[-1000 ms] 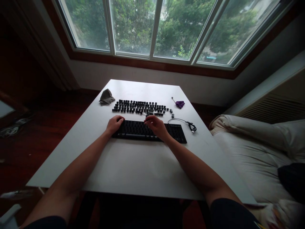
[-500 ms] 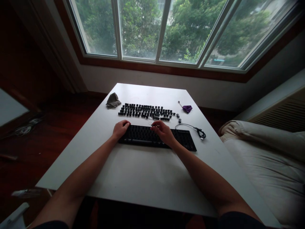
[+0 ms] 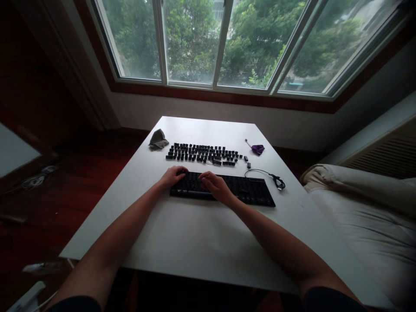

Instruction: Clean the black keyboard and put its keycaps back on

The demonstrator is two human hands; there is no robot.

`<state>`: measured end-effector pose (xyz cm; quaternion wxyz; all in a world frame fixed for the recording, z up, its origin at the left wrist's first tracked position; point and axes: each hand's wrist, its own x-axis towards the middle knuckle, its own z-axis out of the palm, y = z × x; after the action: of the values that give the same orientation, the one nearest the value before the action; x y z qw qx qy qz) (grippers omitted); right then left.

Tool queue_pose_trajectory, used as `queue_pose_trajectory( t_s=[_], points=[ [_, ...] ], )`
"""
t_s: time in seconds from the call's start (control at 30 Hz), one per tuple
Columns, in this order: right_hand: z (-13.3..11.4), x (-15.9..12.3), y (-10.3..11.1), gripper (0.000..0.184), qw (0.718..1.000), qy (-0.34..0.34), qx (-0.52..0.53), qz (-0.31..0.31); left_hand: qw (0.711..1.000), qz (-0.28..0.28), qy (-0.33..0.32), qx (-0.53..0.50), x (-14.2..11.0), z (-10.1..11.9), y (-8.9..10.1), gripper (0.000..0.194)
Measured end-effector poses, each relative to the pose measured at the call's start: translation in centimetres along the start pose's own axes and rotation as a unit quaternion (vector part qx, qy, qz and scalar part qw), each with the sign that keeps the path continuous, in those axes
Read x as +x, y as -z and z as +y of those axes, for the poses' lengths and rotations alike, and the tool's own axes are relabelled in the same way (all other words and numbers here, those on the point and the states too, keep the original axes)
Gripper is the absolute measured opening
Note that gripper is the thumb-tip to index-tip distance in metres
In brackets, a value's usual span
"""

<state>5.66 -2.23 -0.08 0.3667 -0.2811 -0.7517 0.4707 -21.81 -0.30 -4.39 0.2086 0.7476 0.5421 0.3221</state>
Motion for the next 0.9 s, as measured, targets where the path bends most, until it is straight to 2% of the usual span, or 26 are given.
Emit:
queue_pose_trajectory(
  t_s=[0.13,0.27,0.47,0.6,0.77,0.9],
  points=[
    [-0.6,2.0,-0.7,0.032,0.997,0.036,-0.067,-0.004,0.999,0.006,-0.024,0.026,0.9,-0.2,-0.5,0.026],
    [-1.1,4.6,-2.0,0.03,0.995,0.073,-0.07,0.014,0.999,0.002,-0.029,0.027,1.3,-0.6,-0.7,0.028],
    [-1.8,6.6,-5.0,0.032,0.986,0.09,-0.141,0.013,0.999,-0.025,-0.035,-0.017,0.6,-1.1,0.4,0.023],
    [-1.3,7.0,-6.3,0.033,0.987,0.074,-0.144,0.017,0.998,-0.019,-0.047,-0.04,-0.3,-1.4,1.5,0.024],
    [-0.6,7.6,-7.0,0.032,0.991,0.037,-0.127,-0.008,0.996,-0.012,-0.068,-0.062,-1.2,-2.0,2.4,0.026],
    [-0.8,7.5,-7.0,0.031,0.99,0.036,-0.137,0.024,0.995,0.0,-0.079,-0.061,-1.6,-2.2,2.3,0.034]
  ],
)
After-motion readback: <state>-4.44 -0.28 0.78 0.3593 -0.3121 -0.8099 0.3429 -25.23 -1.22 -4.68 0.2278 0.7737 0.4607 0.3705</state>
